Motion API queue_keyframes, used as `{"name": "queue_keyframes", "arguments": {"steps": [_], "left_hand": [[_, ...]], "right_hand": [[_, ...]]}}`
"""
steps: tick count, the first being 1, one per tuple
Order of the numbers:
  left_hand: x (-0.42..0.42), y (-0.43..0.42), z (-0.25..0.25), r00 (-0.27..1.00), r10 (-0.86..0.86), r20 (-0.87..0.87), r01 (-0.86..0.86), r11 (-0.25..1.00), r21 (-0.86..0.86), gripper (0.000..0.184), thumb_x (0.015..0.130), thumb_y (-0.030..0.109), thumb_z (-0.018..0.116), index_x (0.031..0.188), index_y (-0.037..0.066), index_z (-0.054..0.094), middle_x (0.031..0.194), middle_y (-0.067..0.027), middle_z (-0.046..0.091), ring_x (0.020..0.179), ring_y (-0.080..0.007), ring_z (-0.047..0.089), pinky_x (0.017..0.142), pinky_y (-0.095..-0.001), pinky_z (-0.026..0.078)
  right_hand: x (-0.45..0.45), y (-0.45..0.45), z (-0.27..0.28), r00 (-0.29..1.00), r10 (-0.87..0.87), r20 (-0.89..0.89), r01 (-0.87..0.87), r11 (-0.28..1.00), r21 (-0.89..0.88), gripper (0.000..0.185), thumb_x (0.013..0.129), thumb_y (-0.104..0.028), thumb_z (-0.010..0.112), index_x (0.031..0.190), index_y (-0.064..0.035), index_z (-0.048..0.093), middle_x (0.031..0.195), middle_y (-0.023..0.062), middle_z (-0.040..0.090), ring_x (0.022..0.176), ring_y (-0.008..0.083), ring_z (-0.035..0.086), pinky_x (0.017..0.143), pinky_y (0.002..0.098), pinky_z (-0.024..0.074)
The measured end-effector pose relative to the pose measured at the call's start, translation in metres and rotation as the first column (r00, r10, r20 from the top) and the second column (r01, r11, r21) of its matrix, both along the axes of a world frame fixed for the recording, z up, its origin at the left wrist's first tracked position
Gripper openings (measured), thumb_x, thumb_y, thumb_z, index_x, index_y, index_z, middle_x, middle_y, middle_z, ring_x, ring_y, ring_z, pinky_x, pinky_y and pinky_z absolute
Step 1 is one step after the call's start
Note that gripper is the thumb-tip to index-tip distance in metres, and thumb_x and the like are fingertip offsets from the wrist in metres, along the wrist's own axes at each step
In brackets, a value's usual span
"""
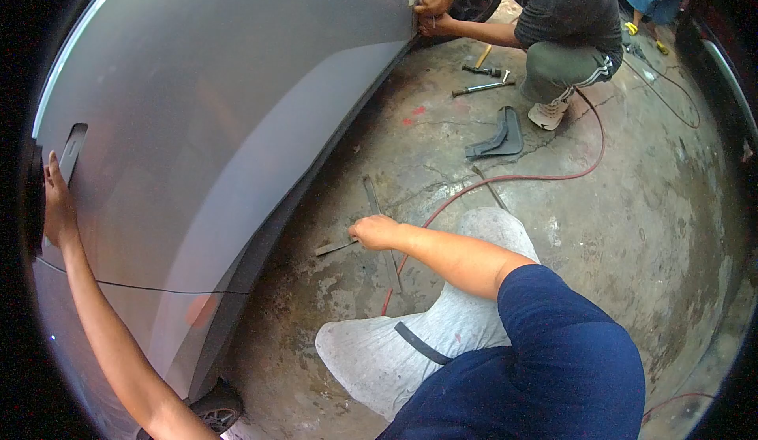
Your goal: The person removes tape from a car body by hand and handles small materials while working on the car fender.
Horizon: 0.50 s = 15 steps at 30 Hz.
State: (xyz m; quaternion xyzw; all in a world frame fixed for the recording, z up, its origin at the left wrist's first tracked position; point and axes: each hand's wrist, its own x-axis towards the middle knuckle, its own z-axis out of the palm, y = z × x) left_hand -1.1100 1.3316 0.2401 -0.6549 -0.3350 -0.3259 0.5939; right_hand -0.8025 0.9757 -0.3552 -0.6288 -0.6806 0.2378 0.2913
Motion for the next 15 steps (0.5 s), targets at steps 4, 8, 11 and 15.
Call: {"name": "queue_keyframes", "arguments": {"steps": [4,8,11,15], "left_hand": [[0.012,-0.017,-0.005,0.998,-0.021,0.061,0.022,1.000,-0.018,0.067,0.099,0.077,0.025,0.131,0.029,0.059,0.100,-0.0039,0.076,0.093,-0.0299,0.075,0.078,-0.0469,0.060],[0.009,-0.011,-0.004,0.997,-0.037,0.064,0.039,0.999,-0.030,0.069,0.098,0.078,0.025,0.131,0.029,0.060,0.100,-0.0036,0.076,0.092,-0.0293,0.075,0.077,-0.0456,0.061],[0.000,-0.003,0.004,0.998,0.038,-0.044,-0.037,0.999,0.018,0.070,0.097,0.079,0.024,0.131,0.030,0.060,0.099,-0.0040,0.076,0.092,-0.0294,0.075,0.077,-0.0458,0.061],[0.006,-0.008,-0.002,0.999,-0.013,0.031,0.014,1.000,-0.024,0.070,0.098,0.079,0.024,0.131,0.029,0.060,0.098,-0.0049,0.076,0.091,-0.0303,0.075,0.076,-0.0468,0.060]], "right_hand": [[-0.001,0.001,-0.001,1.000,0.005,-0.009,-0.004,1.000,0.008,0.020,0.095,-0.014,0.054,0.105,-0.0050,0.069,0.103,0.0177,0.072,0.098,0.0387,0.069,0.082,0.0512,0.0542],[-0.001,0.002,-0.003,1.000,0.007,0.004,-0.007,1.000,0.002,0.020,0.095,-0.014,0.054,0.105,-0.0050,0.069,0.103,0.0176,0.072,0.098,0.0383,0.070,0.082,0.0509,0.0542],[-0.001,0.002,-0.002,1.000,0.007,0.001,-0.007,1.000,-0.005,0.019,0.095,-0.014,0.054,0.104,-0.0049,0.069,0.103,0.0176,0.072,0.098,0.0384,0.069,0.082,0.0507,0.0542],[0.000,0.002,0.000,1.000,0.016,0.008,-0.016,1.000,-0.018,0.019,0.094,-0.013,0.055,0.105,-0.0050,0.068,0.104,0.0174,0.072,0.099,0.0382,0.069,0.082,0.0506,0.0544]]}}
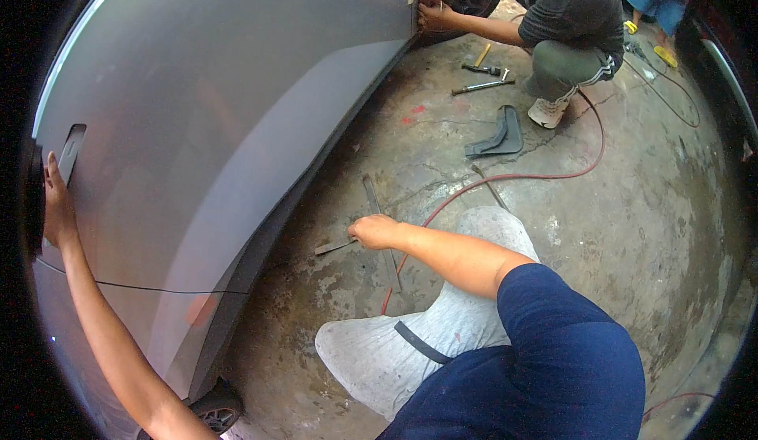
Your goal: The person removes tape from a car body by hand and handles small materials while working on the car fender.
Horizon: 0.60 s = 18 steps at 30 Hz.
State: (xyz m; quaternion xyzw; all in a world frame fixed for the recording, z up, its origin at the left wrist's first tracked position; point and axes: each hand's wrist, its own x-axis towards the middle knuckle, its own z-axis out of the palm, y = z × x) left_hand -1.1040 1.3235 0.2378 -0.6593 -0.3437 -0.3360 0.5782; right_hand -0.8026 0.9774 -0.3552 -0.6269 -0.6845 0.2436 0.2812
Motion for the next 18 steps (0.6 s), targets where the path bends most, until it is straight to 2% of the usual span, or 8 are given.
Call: {"name": "queue_keyframes", "arguments": {"steps": [2,5,11,14,17,18], "left_hand": [[0.003,-0.005,-0.003,0.999,-0.043,0.032,0.044,0.999,-0.029,0.070,0.097,0.079,0.024,0.131,0.029,0.060,0.099,-0.0054,0.076,0.090,-0.0311,0.075,0.076,-0.0473,0.060],[0.000,0.000,0.001,0.997,-0.074,-0.029,0.074,0.997,-0.018,0.071,0.097,0.080,0.025,0.131,0.029,0.060,0.099,-0.0061,0.076,0.090,-0.0327,0.075,0.076,-0.0478,0.060],[0.010,-0.015,-0.005,0.999,0.029,0.028,-0.029,1.000,0.005,0.064,0.101,0.073,0.024,0.134,0.029,0.056,0.103,-0.0043,0.075,0.095,-0.0290,0.074,0.077,-0.0464,0.060],[0.001,-0.003,0.000,0.997,0.051,-0.050,-0.049,0.998,0.040,0.060,0.104,0.069,0.023,0.136,0.029,0.055,0.104,-0.0032,0.075,0.095,-0.0270,0.074,0.078,-0.0453,0.061],[-0.007,0.004,0.010,0.973,-0.007,-0.233,0.037,0.991,0.125,0.059,0.104,0.068,0.022,0.135,0.028,0.055,0.106,-0.0027,0.075,0.093,-0.0272,0.074,0.078,-0.0454,0.061],[-0.008,0.007,0.010,0.972,-0.006,-0.237,0.038,0.991,0.130,0.060,0.104,0.068,0.023,0.134,0.027,0.055,0.105,-0.0028,0.075,0.093,-0.0277,0.075,0.078,-0.0457,0.061]], "right_hand": [[0.000,-0.001,0.001,1.000,-0.002,0.001,0.002,1.000,-0.011,0.018,0.093,-0.012,0.055,0.105,-0.0051,0.068,0.105,0.0173,0.072,0.100,0.0382,0.069,0.083,0.0506,0.0544],[0.000,0.000,0.000,1.000,-0.001,0.001,0.001,1.000,-0.006,0.019,0.093,-0.011,0.056,0.106,-0.0051,0.068,0.105,0.0170,0.072,0.100,0.0380,0.069,0.083,0.0506,0.0545],[0.000,-0.001,0.000,1.000,0.003,0.007,-0.003,1.000,-0.014,0.019,0.092,-0.011,0.056,0.105,-0.0050,0.068,0.104,0.0169,0.072,0.100,0.0378,0.069,0.083,0.0503,0.0546],[-0.001,-0.001,0.001,1.000,0.009,0.028,-0.008,1.000,-0.029,0.018,0.092,-0.011,0.057,0.105,-0.0051,0.068,0.104,0.0173,0.072,0.100,0.0381,0.069,0.082,0.0503,0.0547],[0.000,-0.001,0.001,0.999,0.014,0.029,-0.013,0.999,-0.031,0.020,0.091,-0.011,0.056,0.105,-0.0051,0.069,0.104,0.0180,0.072,0.100,0.0384,0.069,0.083,0.0504,0.0547],[0.000,0.000,0.000,0.999,0.013,0.030,-0.012,0.999,-0.037,0.020,0.091,-0.011,0.056,0.106,-0.0052,0.069,0.104,0.0181,0.072,0.100,0.0385,0.070,0.083,0.0504,0.0547]]}}
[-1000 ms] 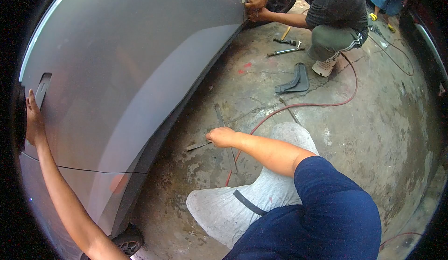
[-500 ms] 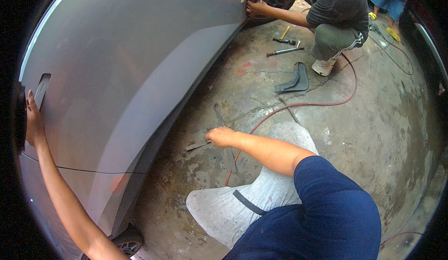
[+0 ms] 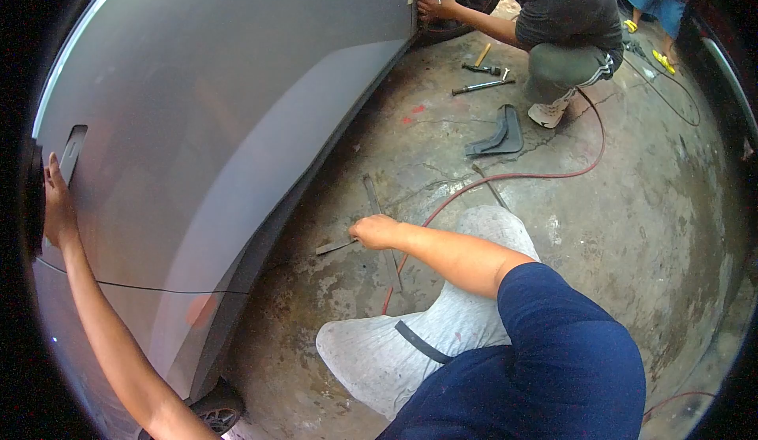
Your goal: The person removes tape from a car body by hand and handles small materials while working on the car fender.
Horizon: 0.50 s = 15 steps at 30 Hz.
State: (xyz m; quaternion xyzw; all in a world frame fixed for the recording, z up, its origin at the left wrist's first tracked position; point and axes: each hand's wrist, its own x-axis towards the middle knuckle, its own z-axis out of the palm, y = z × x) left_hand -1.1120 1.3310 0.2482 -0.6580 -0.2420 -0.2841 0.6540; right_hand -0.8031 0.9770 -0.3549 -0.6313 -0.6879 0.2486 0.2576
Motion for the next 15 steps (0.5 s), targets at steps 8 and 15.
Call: {"name": "queue_keyframes", "arguments": {"steps": [8,15], "left_hand": [[0.015,-0.016,-0.012,0.968,0.049,0.246,-0.016,0.991,-0.136,0.068,0.099,0.076,0.025,0.130,0.026,0.059,0.099,-0.0073,0.075,0.091,-0.0335,0.074,0.075,-0.0486,0.059],[0.016,-0.020,-0.012,0.958,0.075,0.276,-0.025,0.983,-0.180,0.069,0.099,0.077,0.025,0.131,0.028,0.060,0.100,-0.0087,0.075,0.094,-0.0352,0.074,0.077,-0.0497,0.058]], "right_hand": [[0.001,-0.001,0.004,1.000,0.002,0.009,-0.002,1.000,-0.023,0.023,0.091,-0.010,0.055,0.108,-0.0054,0.069,0.106,0.0184,0.072,0.101,0.0385,0.070,0.084,0.0505,0.0545],[0.000,-0.001,0.001,1.000,0.002,0.008,-0.002,1.000,-0.014,0.022,0.091,-0.012,0.057,0.109,-0.0059,0.070,0.107,0.0185,0.072,0.102,0.0386,0.070,0.085,0.0505,0.0545]]}}
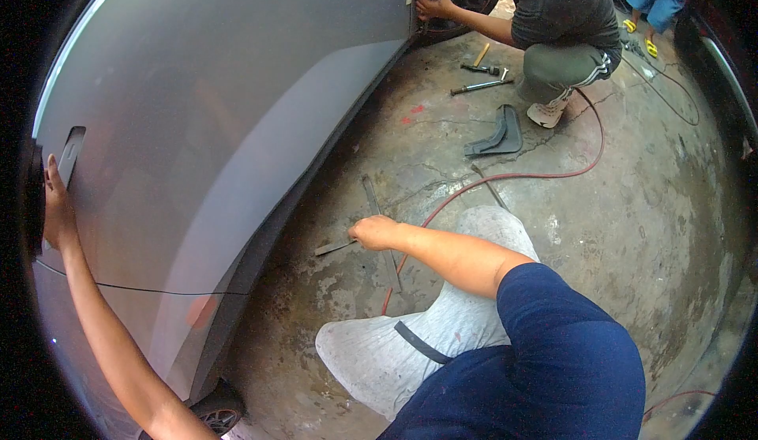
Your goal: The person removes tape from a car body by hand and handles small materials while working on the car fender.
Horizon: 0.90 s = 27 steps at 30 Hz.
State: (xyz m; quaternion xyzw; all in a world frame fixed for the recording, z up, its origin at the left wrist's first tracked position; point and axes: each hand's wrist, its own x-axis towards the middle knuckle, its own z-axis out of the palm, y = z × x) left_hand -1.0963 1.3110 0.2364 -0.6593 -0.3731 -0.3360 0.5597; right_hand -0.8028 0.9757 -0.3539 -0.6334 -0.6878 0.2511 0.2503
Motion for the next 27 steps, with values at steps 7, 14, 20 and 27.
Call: {"name": "queue_keyframes", "arguments": {"steps": [7,14,20,27], "left_hand": [[0.006,-0.009,-0.001,0.997,0.045,0.055,-0.043,0.998,-0.040,0.074,0.096,0.081,0.025,0.132,0.029,0.061,0.102,-0.0093,0.076,0.098,-0.0350,0.073,0.081,-0.0504,0.057],[0.004,-0.006,-0.001,0.998,0.007,0.054,-0.007,1.000,-0.007,0.074,0.095,0.082,0.025,0.133,0.030,0.061,0.102,-0.0085,0.076,0.099,-0.0338,0.073,0.081,-0.0495,0.057],[0.000,-0.001,-0.001,0.999,-0.037,0.029,0.037,0.999,-0.008,0.072,0.096,0.080,0.025,0.130,0.027,0.061,0.100,-0.0060,0.075,0.095,-0.0332,0.074,0.078,-0.0492,0.057],[-0.014,0.020,0.006,0.986,-0.117,-0.120,0.123,0.992,0.043,0.069,0.097,0.079,0.026,0.129,0.028,0.061,0.099,-0.0070,0.075,0.094,-0.0342,0.073,0.079,-0.0494,0.057]], "right_hand": [[-0.001,0.002,-0.003,1.000,0.001,0.007,-0.001,1.000,-0.001,0.022,0.093,-0.012,0.056,0.109,-0.0059,0.070,0.106,0.0180,0.073,0.101,0.0382,0.070,0.084,0.0503,0.0548],[-0.001,0.001,0.000,1.000,0.004,0.000,-0.004,1.000,-0.007,0.021,0.093,-0.013,0.056,0.108,-0.0062,0.070,0.105,0.0182,0.073,0.100,0.0384,0.070,0.083,0.0508,0.0547],[-0.001,0.001,-0.003,1.000,-0.002,0.003,0.002,1.000,0.005,0.021,0.092,-0.012,0.057,0.108,-0.0058,0.070,0.105,0.0183,0.073,0.100,0.0389,0.070,0.083,0.0510,0.0547],[-0.001,0.001,-0.005,1.000,-0.002,0.003,0.002,1.000,-0.008,0.021,0.092,-0.013,0.057,0.108,-0.0059,0.070,0.104,0.0184,0.072,0.100,0.0386,0.070,0.083,0.0508,0.0547]]}}
